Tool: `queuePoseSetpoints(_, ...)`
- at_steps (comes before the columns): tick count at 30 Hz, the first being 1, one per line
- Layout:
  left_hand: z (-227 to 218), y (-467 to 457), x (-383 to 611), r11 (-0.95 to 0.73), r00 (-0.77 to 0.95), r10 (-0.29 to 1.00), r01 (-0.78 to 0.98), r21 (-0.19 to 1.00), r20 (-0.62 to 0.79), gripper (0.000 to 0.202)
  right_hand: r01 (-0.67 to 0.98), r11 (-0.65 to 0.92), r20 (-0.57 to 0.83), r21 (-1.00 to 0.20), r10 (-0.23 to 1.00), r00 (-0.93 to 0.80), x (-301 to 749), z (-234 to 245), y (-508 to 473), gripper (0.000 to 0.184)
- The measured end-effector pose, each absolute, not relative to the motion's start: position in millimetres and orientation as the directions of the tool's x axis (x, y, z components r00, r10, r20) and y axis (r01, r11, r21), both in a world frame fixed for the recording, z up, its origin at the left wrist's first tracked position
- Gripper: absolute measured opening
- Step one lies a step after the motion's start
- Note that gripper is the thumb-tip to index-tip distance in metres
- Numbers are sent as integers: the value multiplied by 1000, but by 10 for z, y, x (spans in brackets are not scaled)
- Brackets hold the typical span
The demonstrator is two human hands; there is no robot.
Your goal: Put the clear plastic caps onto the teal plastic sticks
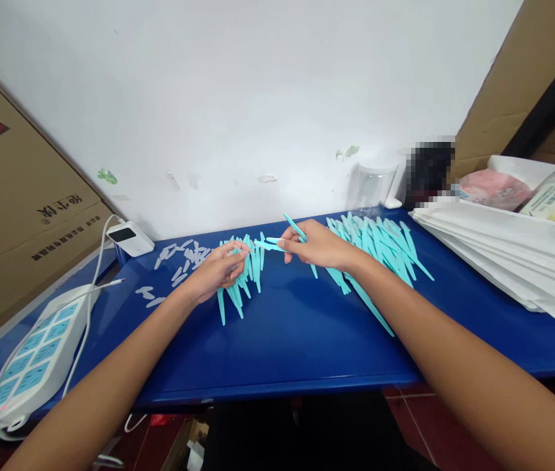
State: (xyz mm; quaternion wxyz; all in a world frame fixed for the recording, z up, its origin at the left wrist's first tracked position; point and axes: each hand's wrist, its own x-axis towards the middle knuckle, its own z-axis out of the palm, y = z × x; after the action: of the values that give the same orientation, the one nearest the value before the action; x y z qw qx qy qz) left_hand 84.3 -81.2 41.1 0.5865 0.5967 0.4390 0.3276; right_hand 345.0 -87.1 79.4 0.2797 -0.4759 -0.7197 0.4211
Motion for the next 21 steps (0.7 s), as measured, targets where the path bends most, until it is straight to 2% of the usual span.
queuePoseSetpoints(6,392,-802,867,79,369,923,87,993,-106,29,460,250,15,-852,890,-456,3462,742,-848,30)
queuePoseSetpoints(9,390,-731,774,-77,312,950,267,961,-10,33,494,279,36,-823,894,-446,3485,741,-833,30)
queuePoseSetpoints(10,396,-701,726,-178,281,957,378,909,70,35,509,286,43,-811,899,-436,3491,744,-829,30)
queuePoseSetpoints(12,415,-647,632,-353,245,936,612,707,255,42,533,298,57,-792,905,-421,3499,748,-821,30)
queuePoseSetpoints(14,432,-621,573,-409,254,904,750,519,344,49,542,317,70,-778,901,-428,3500,740,-812,29)
queuePoseSetpoints(15,435,-622,566,-414,267,898,782,465,351,52,543,329,74,-773,896,-437,3499,729,-807,30)
queuePoseSetpoints(18,414,-675,634,-430,314,893,807,405,322,55,547,347,70,-762,883,-463,3490,677,-782,30)
queuePoseSetpoints(21,374,-759,754,-445,356,891,805,393,281,53,551,343,47,-761,876,-481,3478,622,-754,26)
